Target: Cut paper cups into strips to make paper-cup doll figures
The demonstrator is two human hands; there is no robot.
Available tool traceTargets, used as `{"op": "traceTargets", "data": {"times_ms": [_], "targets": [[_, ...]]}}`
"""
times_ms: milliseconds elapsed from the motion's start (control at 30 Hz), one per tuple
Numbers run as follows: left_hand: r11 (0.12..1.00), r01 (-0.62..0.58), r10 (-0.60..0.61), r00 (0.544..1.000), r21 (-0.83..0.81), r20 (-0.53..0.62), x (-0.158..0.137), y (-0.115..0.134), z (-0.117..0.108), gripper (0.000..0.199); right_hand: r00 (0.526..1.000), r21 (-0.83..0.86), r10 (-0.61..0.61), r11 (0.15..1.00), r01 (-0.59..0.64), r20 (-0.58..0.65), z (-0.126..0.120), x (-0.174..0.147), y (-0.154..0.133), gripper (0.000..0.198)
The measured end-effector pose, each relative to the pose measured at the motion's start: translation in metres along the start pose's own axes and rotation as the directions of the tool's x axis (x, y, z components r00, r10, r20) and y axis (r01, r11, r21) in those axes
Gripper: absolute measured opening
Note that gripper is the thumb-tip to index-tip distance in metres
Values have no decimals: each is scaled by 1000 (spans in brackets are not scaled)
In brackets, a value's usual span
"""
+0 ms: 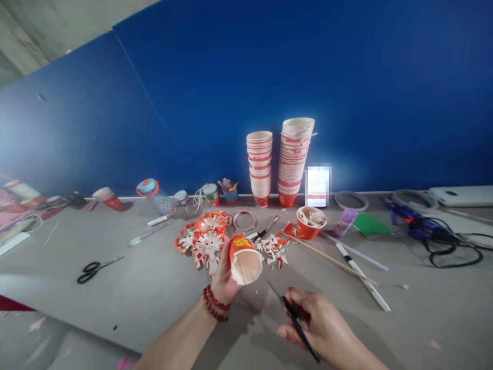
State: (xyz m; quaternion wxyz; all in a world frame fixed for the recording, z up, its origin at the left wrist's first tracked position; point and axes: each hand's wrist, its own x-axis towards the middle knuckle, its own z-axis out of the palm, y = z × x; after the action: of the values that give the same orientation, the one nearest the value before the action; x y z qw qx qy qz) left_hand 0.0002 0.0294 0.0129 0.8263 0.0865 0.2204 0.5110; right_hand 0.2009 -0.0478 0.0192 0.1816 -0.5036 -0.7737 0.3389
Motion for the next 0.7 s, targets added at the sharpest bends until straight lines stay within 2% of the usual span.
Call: {"op": "traceTargets", "data": {"times_ms": [167, 300, 367, 467, 567, 700], "targets": [[995, -66, 74, 992, 76, -101, 5, 3, -7, 42, 986, -153, 146, 976, -157, -82, -25, 7, 9, 30], [996, -88, 86, 993, -12, -80, 5, 4, -7, 32, 963, -360, 229, 895, -265, -141, -44, 5, 14, 21], [997, -60, 56, 996, -50, -75, 7, 3, -9, 31, 953, -441, 266, 845, -302, -144, -47, 0, 16, 13], [999, -12, 9, 998, -53, -61, 11, 1, -14, 29, 961, -481, 236, 832, -275, -143, -47, -9, 17, 16], [999, 8, -5, 998, 45, -62, 16, -2, -18, 25, 971, -474, 159, 850, -228, -181, -47, -17, 18, 24], [982, 115, -108, 993, 151, -56, 15, -7, -17, 30, 951, -389, 105, 895, -217, -290, -51, -20, 9, 27]]}}
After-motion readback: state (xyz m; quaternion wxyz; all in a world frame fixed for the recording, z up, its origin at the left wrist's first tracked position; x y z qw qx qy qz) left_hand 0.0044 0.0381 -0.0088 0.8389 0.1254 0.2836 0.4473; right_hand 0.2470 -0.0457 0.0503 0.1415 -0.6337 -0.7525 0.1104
